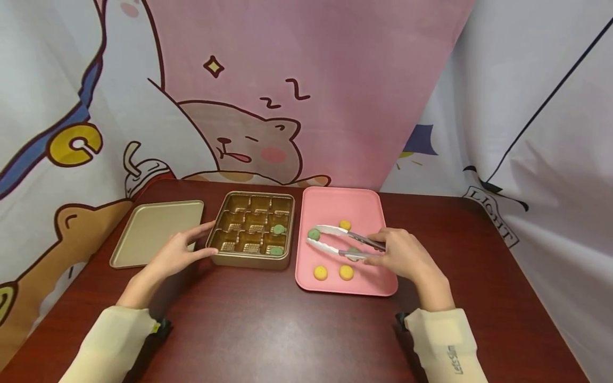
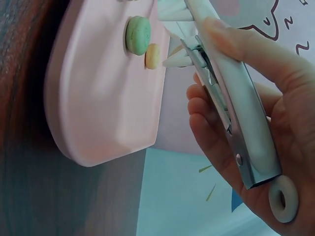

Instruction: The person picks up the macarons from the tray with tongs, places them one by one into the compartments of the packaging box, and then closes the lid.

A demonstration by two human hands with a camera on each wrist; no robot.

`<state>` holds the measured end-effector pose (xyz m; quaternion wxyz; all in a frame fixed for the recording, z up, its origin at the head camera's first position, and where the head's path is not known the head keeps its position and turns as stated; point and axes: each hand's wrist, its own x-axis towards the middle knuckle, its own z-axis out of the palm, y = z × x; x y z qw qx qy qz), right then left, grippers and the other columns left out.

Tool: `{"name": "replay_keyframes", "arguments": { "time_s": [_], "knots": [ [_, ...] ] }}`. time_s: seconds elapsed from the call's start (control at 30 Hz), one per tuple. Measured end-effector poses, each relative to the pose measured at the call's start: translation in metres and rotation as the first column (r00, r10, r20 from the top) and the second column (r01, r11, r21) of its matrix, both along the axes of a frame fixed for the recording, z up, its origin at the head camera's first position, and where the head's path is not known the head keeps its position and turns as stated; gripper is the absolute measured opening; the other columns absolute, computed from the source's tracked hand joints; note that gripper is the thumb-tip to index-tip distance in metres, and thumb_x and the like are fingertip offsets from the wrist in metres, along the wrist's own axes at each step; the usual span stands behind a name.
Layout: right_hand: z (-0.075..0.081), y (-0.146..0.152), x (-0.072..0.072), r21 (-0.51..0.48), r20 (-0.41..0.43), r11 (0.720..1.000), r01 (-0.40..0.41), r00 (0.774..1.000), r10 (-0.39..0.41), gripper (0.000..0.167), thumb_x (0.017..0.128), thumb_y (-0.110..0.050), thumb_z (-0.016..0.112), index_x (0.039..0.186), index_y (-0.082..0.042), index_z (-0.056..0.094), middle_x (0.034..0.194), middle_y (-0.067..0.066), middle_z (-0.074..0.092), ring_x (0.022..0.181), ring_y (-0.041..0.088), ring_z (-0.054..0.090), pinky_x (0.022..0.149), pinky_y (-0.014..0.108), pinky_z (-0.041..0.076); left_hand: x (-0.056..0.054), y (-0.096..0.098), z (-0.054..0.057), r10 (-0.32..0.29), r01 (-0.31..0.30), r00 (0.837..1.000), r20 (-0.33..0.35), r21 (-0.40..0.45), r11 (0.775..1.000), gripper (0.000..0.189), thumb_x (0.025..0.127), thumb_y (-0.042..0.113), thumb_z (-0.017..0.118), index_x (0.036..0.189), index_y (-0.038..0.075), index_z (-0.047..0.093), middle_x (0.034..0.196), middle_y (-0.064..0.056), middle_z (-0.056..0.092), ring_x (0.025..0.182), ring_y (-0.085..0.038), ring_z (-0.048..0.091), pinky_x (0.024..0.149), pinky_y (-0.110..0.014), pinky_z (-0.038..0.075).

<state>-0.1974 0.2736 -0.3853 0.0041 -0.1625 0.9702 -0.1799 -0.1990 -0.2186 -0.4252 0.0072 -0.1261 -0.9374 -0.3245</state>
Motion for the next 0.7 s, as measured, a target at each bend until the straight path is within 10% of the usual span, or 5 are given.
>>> {"name": "replay_keyframes", "arguments": {
  "time_s": [0.7],
  "knots": [
    [-0.0043, -0.0006, 0.0022, -0.006, -0.010, 1.000, 0.008, 1.000, -0.008, 0.050, 0.075, -0.028, 0.087, 0.117, -0.003, 0.074, 0.108, 0.015, 0.074, 0.091, 0.026, 0.064, 0.082, 0.051, 0.054, -0.0006, 0.0001, 0.0012, -0.004, 0.004, 1.000, -0.009, 0.005, 1.000, 0.072, 0.087, 0.036, 0.077, 0.148, 0.012, 0.048, 0.144, -0.023, 0.054, 0.132, -0.044, 0.051, 0.105, -0.061, 0.042]
  ]
}}
